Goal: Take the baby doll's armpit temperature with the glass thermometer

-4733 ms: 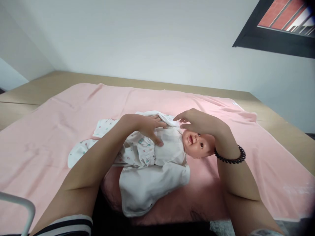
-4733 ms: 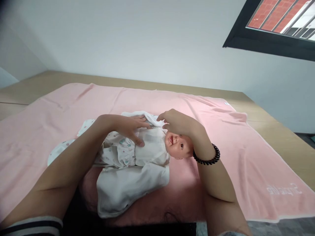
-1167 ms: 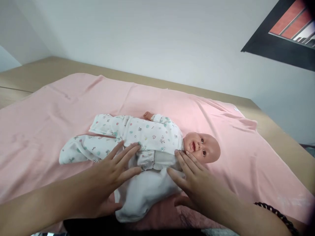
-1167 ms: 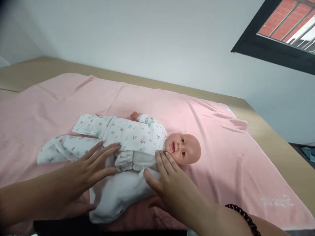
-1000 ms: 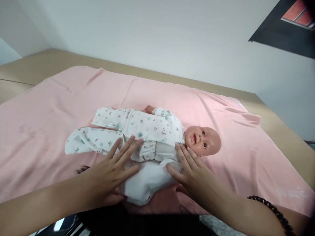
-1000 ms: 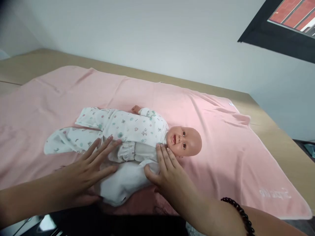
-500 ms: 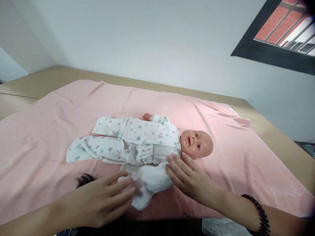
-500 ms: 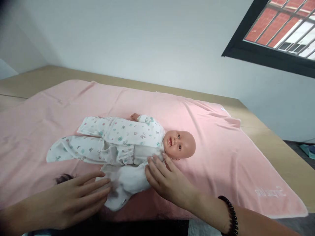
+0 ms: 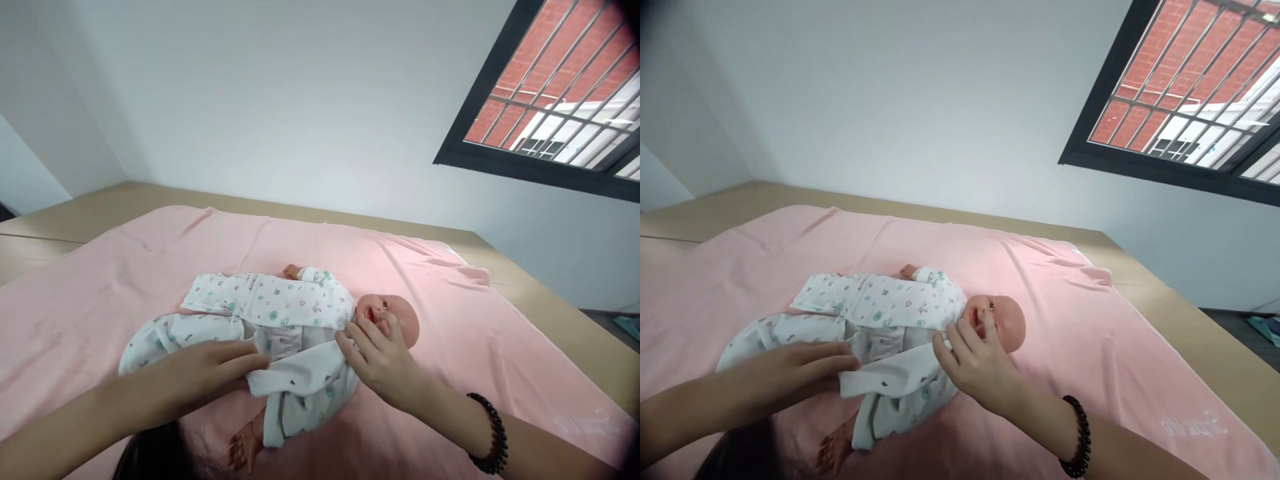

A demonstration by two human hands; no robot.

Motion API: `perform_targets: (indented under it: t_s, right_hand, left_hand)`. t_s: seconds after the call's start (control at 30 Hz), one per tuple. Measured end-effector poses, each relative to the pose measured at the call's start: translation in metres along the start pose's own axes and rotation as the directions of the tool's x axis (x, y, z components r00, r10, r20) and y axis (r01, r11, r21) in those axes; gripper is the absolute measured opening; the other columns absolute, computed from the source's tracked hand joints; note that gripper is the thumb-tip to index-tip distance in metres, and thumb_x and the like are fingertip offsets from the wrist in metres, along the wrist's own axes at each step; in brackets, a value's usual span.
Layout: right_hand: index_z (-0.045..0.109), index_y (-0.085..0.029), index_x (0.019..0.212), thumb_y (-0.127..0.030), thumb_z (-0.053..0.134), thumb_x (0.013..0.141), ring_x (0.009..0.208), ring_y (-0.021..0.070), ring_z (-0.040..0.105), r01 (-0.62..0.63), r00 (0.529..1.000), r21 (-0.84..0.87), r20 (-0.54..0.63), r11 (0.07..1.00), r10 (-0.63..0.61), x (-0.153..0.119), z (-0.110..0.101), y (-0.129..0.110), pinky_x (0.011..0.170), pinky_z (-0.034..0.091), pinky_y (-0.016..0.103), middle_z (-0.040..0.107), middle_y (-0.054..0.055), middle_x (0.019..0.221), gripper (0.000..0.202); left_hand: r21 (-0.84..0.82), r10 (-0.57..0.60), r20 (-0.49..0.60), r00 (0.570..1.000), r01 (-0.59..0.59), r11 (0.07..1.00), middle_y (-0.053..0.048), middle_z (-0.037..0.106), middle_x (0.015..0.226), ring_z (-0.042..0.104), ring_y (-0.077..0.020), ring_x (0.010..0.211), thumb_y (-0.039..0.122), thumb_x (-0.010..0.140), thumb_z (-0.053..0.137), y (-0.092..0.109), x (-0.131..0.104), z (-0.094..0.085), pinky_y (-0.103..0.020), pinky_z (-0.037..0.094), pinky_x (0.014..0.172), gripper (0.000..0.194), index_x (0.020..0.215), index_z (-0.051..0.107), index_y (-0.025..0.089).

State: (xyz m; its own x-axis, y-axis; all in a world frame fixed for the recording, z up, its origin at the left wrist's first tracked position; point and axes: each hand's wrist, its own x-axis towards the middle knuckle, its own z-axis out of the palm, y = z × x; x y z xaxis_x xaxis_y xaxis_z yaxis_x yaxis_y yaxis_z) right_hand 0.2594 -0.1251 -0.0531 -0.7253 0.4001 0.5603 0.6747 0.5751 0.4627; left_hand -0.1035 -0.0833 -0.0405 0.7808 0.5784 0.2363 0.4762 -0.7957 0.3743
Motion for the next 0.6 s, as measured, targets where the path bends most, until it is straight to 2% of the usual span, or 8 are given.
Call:
perform_targets:
  t_s: [0.07, 0.13, 0.2, 0.27, 0.37, 0.43, 0.5, 0.6]
  right_hand:
    - [0.068, -0.011, 0.118, -0.006, 0.058, 0.095, 0.101, 0.0258, 0.061, 0.056, 0.996, -0.048, -0.072, 0.997, -0.059, 0.007, 0.001, 0.000, 0.095, 0.040, 0.056, 0.073, 0.011, 0.105, 0.025]
    - [0.067, -0.013, 0.118, -0.008, 0.061, 0.096, 0.098, 0.0241, 0.060, 0.038, 0.990, -0.063, -0.130, 0.997, -0.046, 0.014, 0.004, 0.002, 0.096, 0.040, 0.054, 0.073, 0.008, 0.103, 0.024]
    - [0.066, -0.013, 0.123, -0.008, 0.061, 0.096, 0.101, 0.0252, 0.061, -0.097, 0.990, -0.073, -0.110, 0.993, 0.089, 0.020, 0.010, 0.007, 0.103, 0.037, 0.058, 0.074, 0.008, 0.108, 0.029]
    - [0.064, -0.013, 0.129, -0.010, 0.059, 0.097, 0.111, 0.0301, 0.061, -0.281, 0.960, -0.092, -0.033, 0.955, 0.279, 0.025, 0.014, 0.014, 0.112, 0.028, 0.066, 0.073, 0.012, 0.120, 0.032]
    - [0.065, -0.015, 0.124, -0.013, 0.053, 0.102, 0.125, 0.0372, 0.058, -0.425, 0.903, -0.067, 0.044, 0.903, 0.428, 0.025, 0.015, 0.025, 0.116, 0.017, 0.074, 0.069, 0.016, 0.134, 0.025]
    - [0.065, -0.019, 0.118, -0.017, 0.051, 0.105, 0.127, 0.0345, 0.058, -0.420, 0.907, 0.066, 0.067, 0.905, 0.416, 0.022, 0.010, 0.026, 0.117, 0.020, 0.071, 0.069, 0.011, 0.135, 0.019]
    - [0.065, -0.023, 0.122, -0.026, 0.050, 0.109, 0.129, 0.0293, 0.058, -0.316, 0.948, 0.240, 0.123, 0.918, 0.295, 0.018, 0.005, 0.022, 0.120, 0.023, 0.066, 0.068, 0.006, 0.137, 0.019]
    - [0.062, -0.028, 0.134, -0.041, 0.055, 0.110, 0.133, 0.0298, 0.057, -0.174, 0.965, 0.381, 0.249, 0.908, 0.080, 0.017, 0.001, 0.016, 0.124, 0.015, 0.073, 0.067, 0.004, 0.141, 0.029]
  left_hand:
    - [0.093, 0.082, -0.071, 0.994, -0.075, 0.993, -0.003, 0.078, 0.106, 0.074, -0.0178, 0.085, 0.025, 0.104, 0.049, -0.006, 0.003, 0.000, -0.024, 0.058, 0.075, 0.030, 0.125, 0.069, 0.031]
    - [0.199, 0.040, -0.205, 0.978, 0.002, 0.980, -0.003, 0.078, 0.106, 0.074, -0.0172, 0.080, 0.026, 0.106, 0.047, -0.011, 0.008, 0.003, -0.025, 0.058, 0.073, 0.026, 0.127, 0.063, 0.029]
    - [0.229, -0.114, -0.305, 0.945, 0.189, 0.955, -0.002, 0.078, 0.100, 0.071, -0.0158, 0.071, 0.034, 0.108, 0.045, -0.014, 0.016, 0.005, -0.026, 0.057, 0.068, 0.023, 0.126, 0.058, 0.027]
    - [0.192, -0.288, -0.323, 0.902, 0.360, 0.913, -0.001, 0.075, 0.097, 0.069, -0.0154, 0.066, 0.041, 0.109, 0.042, -0.017, 0.026, 0.004, -0.027, 0.056, 0.065, 0.028, 0.129, 0.054, 0.025]
    - [0.177, -0.364, -0.338, 0.868, 0.438, 0.881, -0.005, 0.072, 0.104, 0.071, -0.0195, 0.079, 0.048, 0.109, 0.043, -0.021, 0.037, 0.001, -0.032, 0.058, 0.067, 0.037, 0.134, 0.049, 0.021]
    - [0.242, -0.250, -0.410, 0.877, 0.369, 0.897, -0.010, 0.070, 0.115, 0.071, -0.0247, 0.099, 0.050, 0.107, 0.048, -0.020, 0.040, 0.004, -0.038, 0.061, 0.081, 0.040, 0.134, 0.052, 0.020]
    - [0.366, -0.028, -0.399, 0.917, 0.187, 0.912, -0.014, 0.066, 0.133, 0.065, -0.0299, 0.124, 0.047, 0.106, 0.052, -0.012, 0.041, 0.014, -0.047, 0.056, 0.104, 0.043, 0.140, 0.054, 0.020]
    - [0.471, 0.190, -0.138, 0.972, -0.105, 0.876, -0.016, 0.047, 0.164, 0.045, -0.0340, 0.151, 0.054, 0.105, 0.054, 0.001, 0.045, 0.032, -0.053, 0.040, 0.124, 0.067, 0.162, 0.039, 0.022]
